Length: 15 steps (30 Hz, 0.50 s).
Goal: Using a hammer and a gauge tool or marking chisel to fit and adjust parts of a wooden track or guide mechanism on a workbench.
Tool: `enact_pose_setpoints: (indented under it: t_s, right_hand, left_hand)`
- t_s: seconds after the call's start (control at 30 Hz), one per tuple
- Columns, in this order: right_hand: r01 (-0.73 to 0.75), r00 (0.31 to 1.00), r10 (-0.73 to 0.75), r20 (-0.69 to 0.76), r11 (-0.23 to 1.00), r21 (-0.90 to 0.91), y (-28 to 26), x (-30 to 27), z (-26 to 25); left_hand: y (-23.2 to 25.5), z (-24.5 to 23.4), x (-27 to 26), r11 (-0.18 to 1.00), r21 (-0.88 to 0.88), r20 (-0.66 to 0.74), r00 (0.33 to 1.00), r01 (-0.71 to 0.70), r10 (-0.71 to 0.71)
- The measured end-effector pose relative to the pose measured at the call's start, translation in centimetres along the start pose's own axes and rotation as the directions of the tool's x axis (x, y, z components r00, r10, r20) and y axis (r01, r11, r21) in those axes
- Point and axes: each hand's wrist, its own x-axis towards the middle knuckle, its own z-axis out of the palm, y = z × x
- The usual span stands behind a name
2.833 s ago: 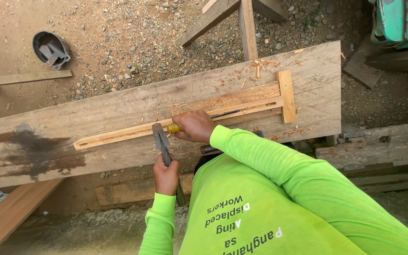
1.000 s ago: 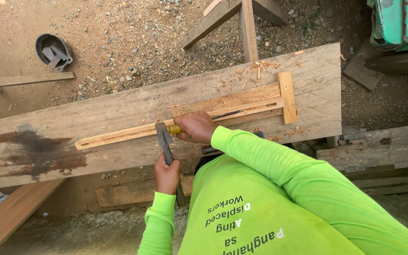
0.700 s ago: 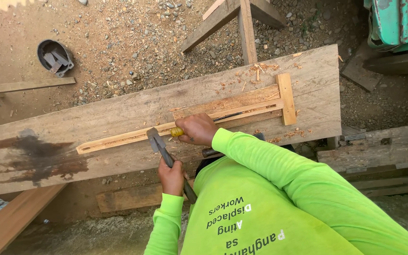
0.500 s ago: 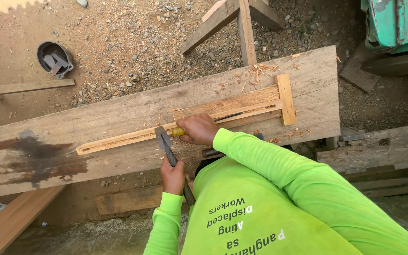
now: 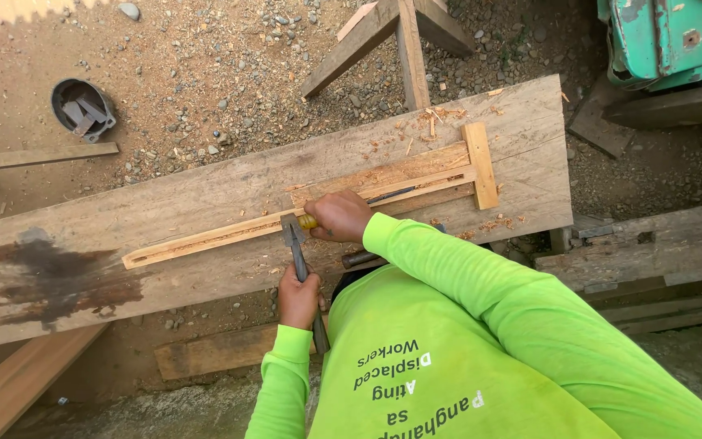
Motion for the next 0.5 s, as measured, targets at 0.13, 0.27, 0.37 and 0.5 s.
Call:
enact_pose_setpoints:
  t_s: [0.13,0.27,0.37,0.5]
  right_hand:
    - [-0.049,0.999,0.049,0.016,0.999,0.008,-1.0,-0.3,-0.4]
    - [0.002,0.997,0.000,-0.074,1.000,0.023,0.3,-0.8,-3.5]
    - [0.031,0.995,-0.024,-0.095,0.996,0.079,0.3,-1.8,-3.4]
    - [0.095,0.992,-0.089,-0.092,0.994,0.061,0.4,-2.6,-2.5]
  left_hand:
    - [-1.6,-1.0,-0.5,0.997,-0.071,-0.002,1.000,0.013,-0.014]
    - [-3.7,-1.1,2.3,0.996,-0.049,-0.072,0.995,-0.068,0.064]
    - [-6.2,-1.9,2.9,1.000,0.008,-0.139,0.990,0.012,-0.011]
    - [-11.6,-2.8,6.8,0.966,0.156,-0.276,0.948,0.208,-0.159]
